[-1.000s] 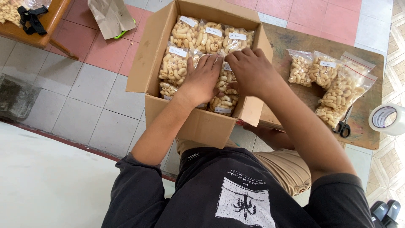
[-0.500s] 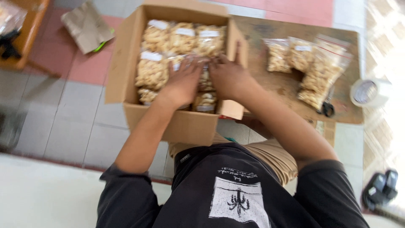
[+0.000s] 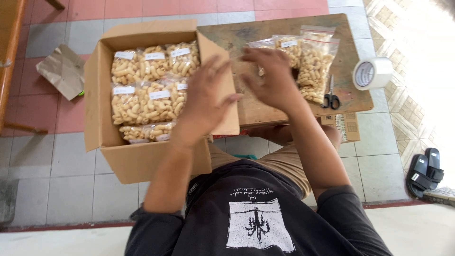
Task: Inspecting and packing small bags of snacks into a cardboard box
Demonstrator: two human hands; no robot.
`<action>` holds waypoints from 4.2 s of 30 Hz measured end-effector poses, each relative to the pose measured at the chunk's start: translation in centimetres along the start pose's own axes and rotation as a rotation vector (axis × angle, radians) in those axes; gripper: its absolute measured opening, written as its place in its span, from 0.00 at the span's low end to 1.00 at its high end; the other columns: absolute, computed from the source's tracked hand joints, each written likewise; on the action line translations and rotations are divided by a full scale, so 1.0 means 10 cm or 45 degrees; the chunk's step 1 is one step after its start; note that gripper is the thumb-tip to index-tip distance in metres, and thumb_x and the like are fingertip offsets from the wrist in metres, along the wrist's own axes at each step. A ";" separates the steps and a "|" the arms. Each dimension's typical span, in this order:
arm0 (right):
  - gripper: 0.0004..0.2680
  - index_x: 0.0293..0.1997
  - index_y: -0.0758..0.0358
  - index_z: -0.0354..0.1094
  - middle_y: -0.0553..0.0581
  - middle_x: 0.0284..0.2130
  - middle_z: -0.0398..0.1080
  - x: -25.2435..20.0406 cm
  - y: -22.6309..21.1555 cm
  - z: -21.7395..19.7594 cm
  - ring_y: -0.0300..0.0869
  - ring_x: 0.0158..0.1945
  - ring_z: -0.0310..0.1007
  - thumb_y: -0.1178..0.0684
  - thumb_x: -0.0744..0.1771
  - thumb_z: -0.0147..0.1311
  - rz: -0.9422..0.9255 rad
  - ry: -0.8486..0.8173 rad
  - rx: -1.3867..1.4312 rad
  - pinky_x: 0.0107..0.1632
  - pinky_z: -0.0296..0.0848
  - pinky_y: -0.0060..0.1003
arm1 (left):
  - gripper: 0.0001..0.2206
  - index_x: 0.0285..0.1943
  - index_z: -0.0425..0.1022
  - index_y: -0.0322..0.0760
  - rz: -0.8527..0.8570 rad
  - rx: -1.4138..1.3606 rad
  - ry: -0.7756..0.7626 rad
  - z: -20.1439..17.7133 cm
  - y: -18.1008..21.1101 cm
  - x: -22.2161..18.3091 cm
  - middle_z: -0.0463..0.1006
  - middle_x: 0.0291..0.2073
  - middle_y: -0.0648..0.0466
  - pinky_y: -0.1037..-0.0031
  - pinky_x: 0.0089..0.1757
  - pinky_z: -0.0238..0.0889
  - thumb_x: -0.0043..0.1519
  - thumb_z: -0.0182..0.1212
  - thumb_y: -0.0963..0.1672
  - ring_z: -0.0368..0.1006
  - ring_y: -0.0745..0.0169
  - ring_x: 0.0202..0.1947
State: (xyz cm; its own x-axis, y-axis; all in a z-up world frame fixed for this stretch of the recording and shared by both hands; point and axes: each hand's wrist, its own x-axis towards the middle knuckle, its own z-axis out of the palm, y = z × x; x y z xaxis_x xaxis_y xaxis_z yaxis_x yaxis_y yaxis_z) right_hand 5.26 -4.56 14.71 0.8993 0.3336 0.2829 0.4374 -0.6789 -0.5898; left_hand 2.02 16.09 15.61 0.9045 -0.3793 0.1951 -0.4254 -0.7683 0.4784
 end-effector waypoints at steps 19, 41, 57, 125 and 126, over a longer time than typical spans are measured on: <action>0.17 0.56 0.58 0.61 0.61 0.52 0.60 -0.60 2.16 0.46 0.60 0.54 0.65 0.57 0.64 0.63 0.677 0.741 -0.251 0.53 0.68 0.59 | 0.18 0.62 0.74 0.35 -0.328 -1.115 0.068 2.42 0.55 0.44 0.73 0.55 0.39 0.52 0.58 0.66 0.67 0.61 0.48 0.72 0.34 0.59; 0.12 0.53 0.71 0.70 0.70 0.54 0.71 -1.09 1.88 0.90 0.58 0.64 0.67 0.55 0.67 0.59 0.080 0.499 0.846 0.63 0.64 0.50 | 0.11 0.50 0.75 0.38 -0.358 -1.225 0.292 2.44 0.12 0.28 0.79 0.55 0.45 0.48 0.63 0.58 0.64 0.70 0.45 0.67 0.40 0.66; 0.09 0.55 0.65 0.74 0.63 0.48 0.74 -1.10 1.64 0.71 0.50 0.53 0.75 0.56 0.70 0.60 0.196 0.518 0.686 0.59 0.68 0.54 | 0.11 0.63 0.79 0.47 -0.194 -1.164 0.374 2.41 0.09 0.14 0.77 0.59 0.45 0.42 0.64 0.55 0.74 0.58 0.45 0.65 0.31 0.66; 0.09 0.40 0.57 0.77 0.58 0.40 0.80 -1.04 1.16 0.34 0.58 0.44 0.76 0.48 0.72 0.52 -0.084 0.625 0.212 0.51 0.66 0.46 | 0.37 0.72 0.58 0.33 -0.584 -1.307 0.209 2.05 0.57 0.07 0.79 0.46 0.33 0.50 0.45 0.74 0.57 0.74 0.49 0.77 0.33 0.51; 0.09 0.43 0.55 0.78 0.55 0.41 0.80 -1.04 1.18 0.37 0.57 0.46 0.77 0.47 0.73 0.51 -0.033 0.546 0.203 0.51 0.67 0.46 | 0.36 0.73 0.57 0.34 -0.558 -1.307 0.201 2.03 0.59 0.06 0.78 0.47 0.33 0.50 0.46 0.72 0.59 0.72 0.47 0.77 0.32 0.52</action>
State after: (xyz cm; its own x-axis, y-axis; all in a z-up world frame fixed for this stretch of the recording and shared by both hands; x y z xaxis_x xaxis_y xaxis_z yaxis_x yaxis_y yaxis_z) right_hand 1.05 -13.69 2.00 0.8233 0.0254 0.5670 0.4840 -0.5534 -0.6779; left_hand -0.58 0.90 1.16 0.9942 -0.0558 -0.0917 0.0916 -0.0039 0.9958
